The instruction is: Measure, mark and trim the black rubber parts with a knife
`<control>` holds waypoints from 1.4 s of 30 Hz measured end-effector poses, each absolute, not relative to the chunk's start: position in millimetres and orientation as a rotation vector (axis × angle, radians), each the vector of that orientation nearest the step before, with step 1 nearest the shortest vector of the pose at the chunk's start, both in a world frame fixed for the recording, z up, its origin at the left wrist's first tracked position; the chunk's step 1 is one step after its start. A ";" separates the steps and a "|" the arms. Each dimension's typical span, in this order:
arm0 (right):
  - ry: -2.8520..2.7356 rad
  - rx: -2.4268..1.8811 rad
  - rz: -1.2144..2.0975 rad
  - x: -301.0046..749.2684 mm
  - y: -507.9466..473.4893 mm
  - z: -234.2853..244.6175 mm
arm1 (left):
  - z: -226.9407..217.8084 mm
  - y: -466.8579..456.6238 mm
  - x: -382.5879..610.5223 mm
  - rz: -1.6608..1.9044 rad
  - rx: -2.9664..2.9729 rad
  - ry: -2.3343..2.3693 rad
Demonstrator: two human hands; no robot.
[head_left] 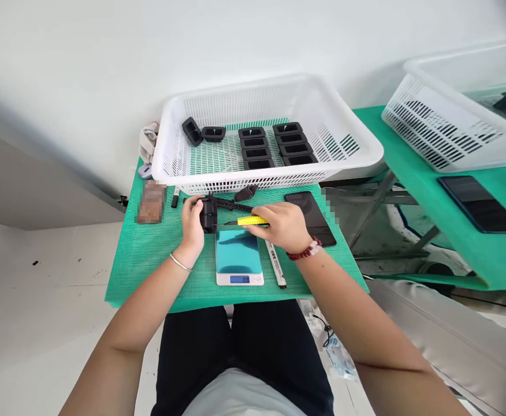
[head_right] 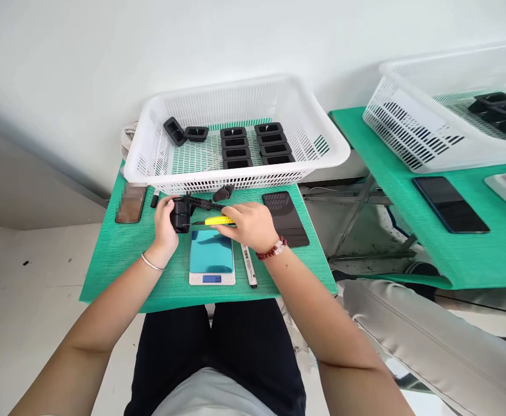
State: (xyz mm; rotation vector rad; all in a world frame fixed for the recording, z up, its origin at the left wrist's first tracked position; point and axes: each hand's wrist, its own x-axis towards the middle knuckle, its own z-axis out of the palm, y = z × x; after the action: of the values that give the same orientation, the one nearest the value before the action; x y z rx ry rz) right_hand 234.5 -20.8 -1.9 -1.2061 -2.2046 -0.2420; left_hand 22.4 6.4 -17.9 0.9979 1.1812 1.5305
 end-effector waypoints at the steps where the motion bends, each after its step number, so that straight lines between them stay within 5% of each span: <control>1: -2.209 -1.217 -0.238 232.7 -14.0 -1.0 | -20.2 12.2 24.8 1.540 0.989 1.175; 42: -2.248 -1.306 -0.122 225.8 -16.4 -21.7 | -15.7 10.8 11.9 1.492 0.770 1.177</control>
State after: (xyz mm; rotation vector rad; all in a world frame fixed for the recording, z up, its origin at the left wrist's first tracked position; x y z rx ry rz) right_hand 225.8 -16.4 -21.7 -1.3061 -2.2485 -0.1216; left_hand 11.9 10.8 -15.7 0.7697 1.1768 1.4923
